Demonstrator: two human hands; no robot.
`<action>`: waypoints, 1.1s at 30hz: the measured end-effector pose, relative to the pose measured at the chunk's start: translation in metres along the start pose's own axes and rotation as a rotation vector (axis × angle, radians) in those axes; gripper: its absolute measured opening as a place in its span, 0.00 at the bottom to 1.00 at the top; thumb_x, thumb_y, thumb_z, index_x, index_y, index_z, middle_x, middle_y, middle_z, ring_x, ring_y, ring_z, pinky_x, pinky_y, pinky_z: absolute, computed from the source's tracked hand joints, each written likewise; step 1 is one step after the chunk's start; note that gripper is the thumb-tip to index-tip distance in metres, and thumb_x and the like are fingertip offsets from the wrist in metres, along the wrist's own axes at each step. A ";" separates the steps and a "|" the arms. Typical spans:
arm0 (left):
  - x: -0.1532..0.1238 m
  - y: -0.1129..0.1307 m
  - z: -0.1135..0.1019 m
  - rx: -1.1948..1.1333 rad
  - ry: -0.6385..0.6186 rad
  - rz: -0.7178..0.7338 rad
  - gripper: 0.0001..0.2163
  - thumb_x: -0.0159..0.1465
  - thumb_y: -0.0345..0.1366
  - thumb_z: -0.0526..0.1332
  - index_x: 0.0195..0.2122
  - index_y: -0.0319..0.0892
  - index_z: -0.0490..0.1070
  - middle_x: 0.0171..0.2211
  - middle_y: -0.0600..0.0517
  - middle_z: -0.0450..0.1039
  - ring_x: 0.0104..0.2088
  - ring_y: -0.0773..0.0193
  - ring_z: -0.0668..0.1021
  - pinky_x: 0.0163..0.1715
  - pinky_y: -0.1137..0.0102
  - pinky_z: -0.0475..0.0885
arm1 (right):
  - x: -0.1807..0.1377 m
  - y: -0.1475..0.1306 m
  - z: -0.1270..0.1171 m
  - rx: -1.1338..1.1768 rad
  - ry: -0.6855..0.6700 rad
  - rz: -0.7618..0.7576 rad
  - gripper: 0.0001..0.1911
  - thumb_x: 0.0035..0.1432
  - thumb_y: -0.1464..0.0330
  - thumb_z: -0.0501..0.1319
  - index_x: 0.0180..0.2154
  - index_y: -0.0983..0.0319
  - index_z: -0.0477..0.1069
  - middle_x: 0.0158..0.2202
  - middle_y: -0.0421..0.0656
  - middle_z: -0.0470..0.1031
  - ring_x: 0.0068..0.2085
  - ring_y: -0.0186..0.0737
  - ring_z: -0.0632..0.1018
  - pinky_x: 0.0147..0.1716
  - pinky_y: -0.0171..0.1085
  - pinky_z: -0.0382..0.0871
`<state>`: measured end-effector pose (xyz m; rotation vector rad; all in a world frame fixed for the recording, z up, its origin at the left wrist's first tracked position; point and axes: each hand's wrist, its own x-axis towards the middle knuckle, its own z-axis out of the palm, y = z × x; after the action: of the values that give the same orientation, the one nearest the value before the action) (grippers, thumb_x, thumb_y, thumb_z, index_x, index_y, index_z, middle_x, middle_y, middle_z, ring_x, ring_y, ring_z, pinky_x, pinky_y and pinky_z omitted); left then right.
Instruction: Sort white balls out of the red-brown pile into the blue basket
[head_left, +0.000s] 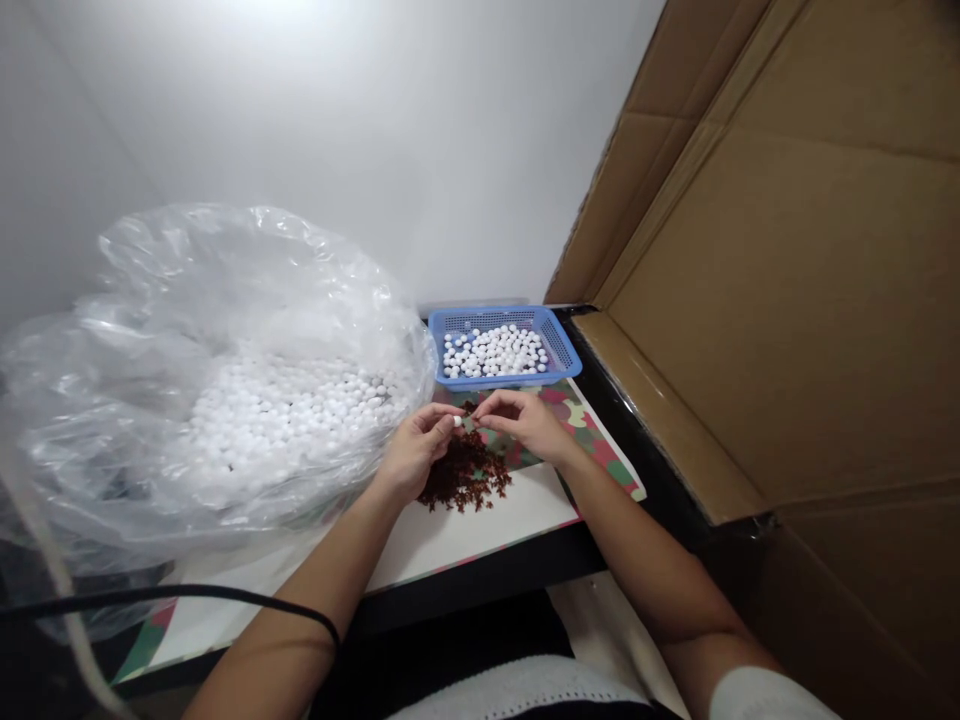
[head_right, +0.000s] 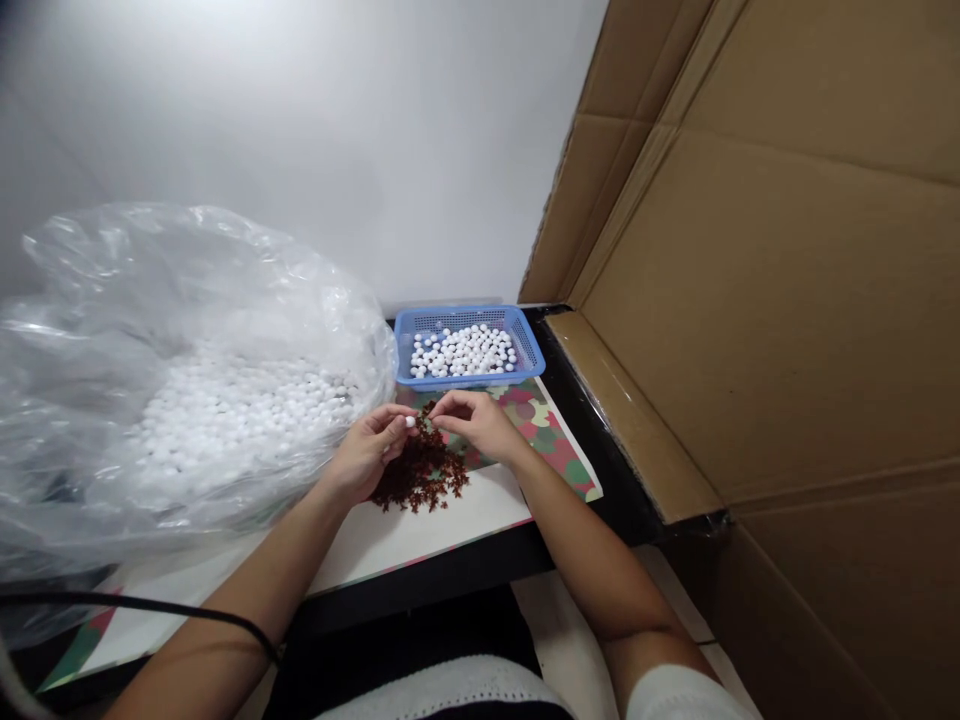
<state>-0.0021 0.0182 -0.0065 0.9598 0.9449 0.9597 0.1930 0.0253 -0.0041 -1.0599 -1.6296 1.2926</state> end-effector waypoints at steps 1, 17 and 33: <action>0.000 0.000 0.000 -0.025 -0.007 -0.002 0.15 0.54 0.44 0.68 0.38 0.41 0.73 0.22 0.56 0.68 0.18 0.75 0.58 0.18 0.74 0.47 | 0.000 -0.002 0.003 0.105 -0.024 0.016 0.10 0.55 0.62 0.64 0.36 0.63 0.73 0.34 0.43 0.76 0.33 0.37 0.75 0.35 0.37 0.69; -0.001 0.000 0.002 0.199 0.054 0.087 0.09 0.53 0.41 0.68 0.31 0.41 0.75 0.23 0.55 0.70 0.22 0.71 0.65 0.22 0.74 0.57 | -0.001 -0.010 0.014 0.243 -0.032 0.058 0.13 0.50 0.61 0.68 0.30 0.64 0.73 0.34 0.41 0.74 0.34 0.35 0.73 0.37 0.35 0.67; 0.001 0.001 0.011 -0.022 0.110 0.065 0.14 0.58 0.45 0.64 0.35 0.43 0.62 0.26 0.56 0.71 0.20 0.74 0.63 0.21 0.76 0.55 | 0.011 -0.013 0.007 -0.018 0.171 -0.117 0.06 0.56 0.68 0.61 0.34 0.62 0.75 0.32 0.43 0.77 0.33 0.38 0.77 0.36 0.38 0.71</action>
<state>0.0078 0.0165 -0.0031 0.9317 0.9979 1.0845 0.1809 0.0320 0.0085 -1.0404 -1.5524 1.0831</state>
